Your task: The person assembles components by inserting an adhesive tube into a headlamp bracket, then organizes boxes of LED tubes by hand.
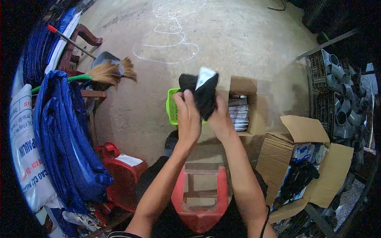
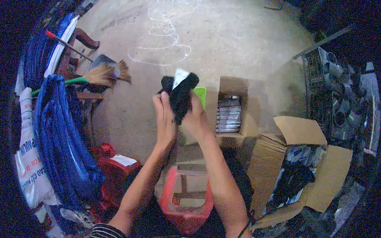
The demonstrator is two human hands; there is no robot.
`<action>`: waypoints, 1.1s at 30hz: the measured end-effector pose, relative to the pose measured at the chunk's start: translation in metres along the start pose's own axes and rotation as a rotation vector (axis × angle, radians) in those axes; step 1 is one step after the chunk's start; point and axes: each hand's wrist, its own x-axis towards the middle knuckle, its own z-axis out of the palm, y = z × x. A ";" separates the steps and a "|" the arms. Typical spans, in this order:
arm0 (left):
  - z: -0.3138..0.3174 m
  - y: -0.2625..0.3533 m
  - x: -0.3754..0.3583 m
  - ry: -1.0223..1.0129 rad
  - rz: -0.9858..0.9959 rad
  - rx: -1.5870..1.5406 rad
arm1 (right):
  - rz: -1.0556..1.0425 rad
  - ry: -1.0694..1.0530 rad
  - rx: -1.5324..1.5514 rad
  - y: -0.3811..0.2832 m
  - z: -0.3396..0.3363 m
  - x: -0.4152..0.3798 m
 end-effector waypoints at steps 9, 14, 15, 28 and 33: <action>-0.022 0.002 0.040 -0.388 -0.189 -0.133 | 0.235 -0.108 -0.104 -0.018 0.003 0.005; -0.022 -0.003 0.056 -0.207 -0.201 -0.500 | 0.055 -0.137 -0.154 -0.001 0.021 -0.005; -0.028 -0.016 0.067 -0.143 -0.156 -0.473 | -0.015 -0.189 -0.144 0.001 0.026 -0.008; -0.018 -0.002 0.045 -0.497 -0.032 -0.111 | 0.228 -0.034 -0.014 0.032 0.011 0.001; -0.038 -0.013 0.069 -0.265 -0.129 -0.342 | 0.174 -0.279 -0.042 0.002 0.031 -0.011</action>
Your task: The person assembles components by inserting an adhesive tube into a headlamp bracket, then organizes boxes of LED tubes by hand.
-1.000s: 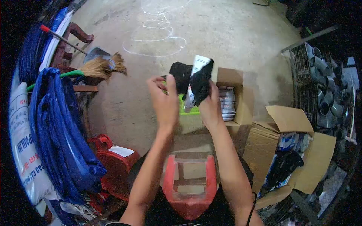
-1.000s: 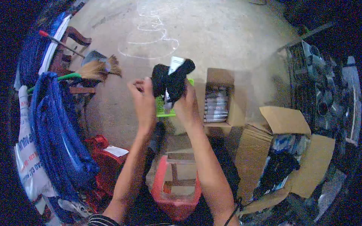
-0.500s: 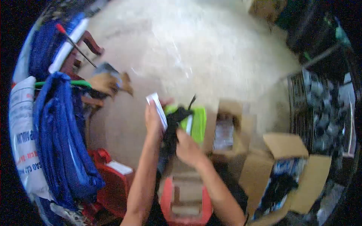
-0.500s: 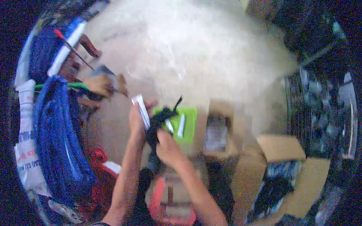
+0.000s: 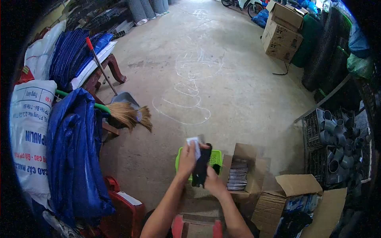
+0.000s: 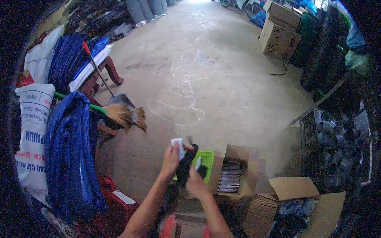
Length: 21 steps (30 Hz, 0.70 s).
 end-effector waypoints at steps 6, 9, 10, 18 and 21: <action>0.001 -0.002 -0.013 -0.051 0.081 0.269 | 0.015 0.129 -0.235 0.002 0.005 0.001; 0.013 0.004 -0.017 -0.169 0.057 0.323 | 0.047 0.245 0.127 -0.014 0.006 0.000; 0.011 -0.004 -0.013 -0.167 0.038 0.228 | 0.144 0.249 0.102 -0.004 0.004 0.000; -0.024 0.008 0.008 0.340 0.171 -0.232 | -0.038 0.125 -0.216 0.032 0.025 0.001; -0.022 0.012 0.003 0.136 0.005 -0.435 | 0.039 0.201 -0.126 0.031 0.022 0.006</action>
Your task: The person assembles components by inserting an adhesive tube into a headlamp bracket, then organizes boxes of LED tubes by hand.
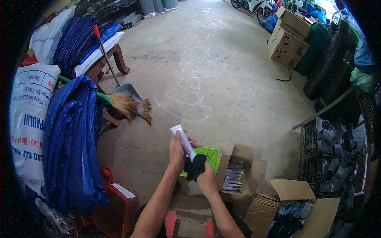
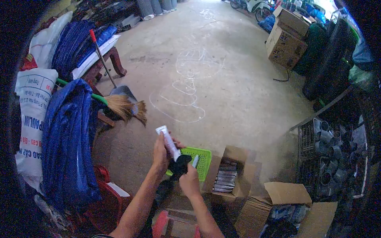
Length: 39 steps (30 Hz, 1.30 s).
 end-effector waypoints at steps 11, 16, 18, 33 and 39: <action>0.029 -0.021 -0.013 0.007 0.134 0.265 | -0.114 0.232 -0.229 -0.024 -0.041 0.008; 0.019 -0.033 -0.007 0.295 -0.020 0.186 | -0.275 0.169 -0.327 -0.043 -0.048 0.008; 0.008 -0.034 -0.009 0.232 -0.241 0.107 | -0.197 0.138 -0.165 -0.044 -0.048 0.010; 0.023 -0.036 -0.012 0.025 -0.314 -0.124 | -0.312 0.159 -0.230 -0.043 -0.075 0.012; 0.004 -0.041 -0.009 0.056 -0.320 0.116 | -0.269 0.204 -0.001 -0.045 -0.072 0.016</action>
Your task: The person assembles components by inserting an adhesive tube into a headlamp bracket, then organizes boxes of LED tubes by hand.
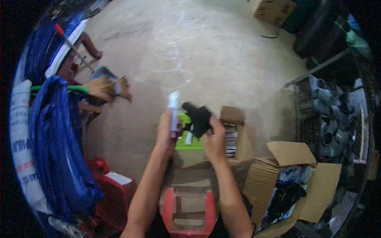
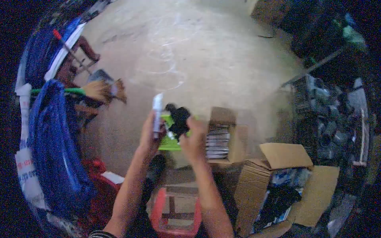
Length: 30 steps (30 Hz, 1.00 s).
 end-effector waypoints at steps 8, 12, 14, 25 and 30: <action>0.037 -0.036 -0.015 -0.097 0.360 0.428 | -0.153 -0.171 -0.107 0.012 0.014 -0.008; -0.013 -0.025 0.013 -0.147 0.035 0.170 | -0.235 -0.278 -0.062 0.004 0.023 -0.015; -0.001 -0.003 -0.004 -0.396 -0.105 0.012 | -0.237 -0.264 -0.013 0.005 0.021 -0.015; -0.032 -0.053 0.008 -0.313 0.211 0.665 | -0.023 -0.115 -0.038 0.006 0.007 -0.017; -0.047 -0.048 0.005 -0.251 0.118 0.571 | -0.127 -0.151 0.111 0.005 0.004 -0.025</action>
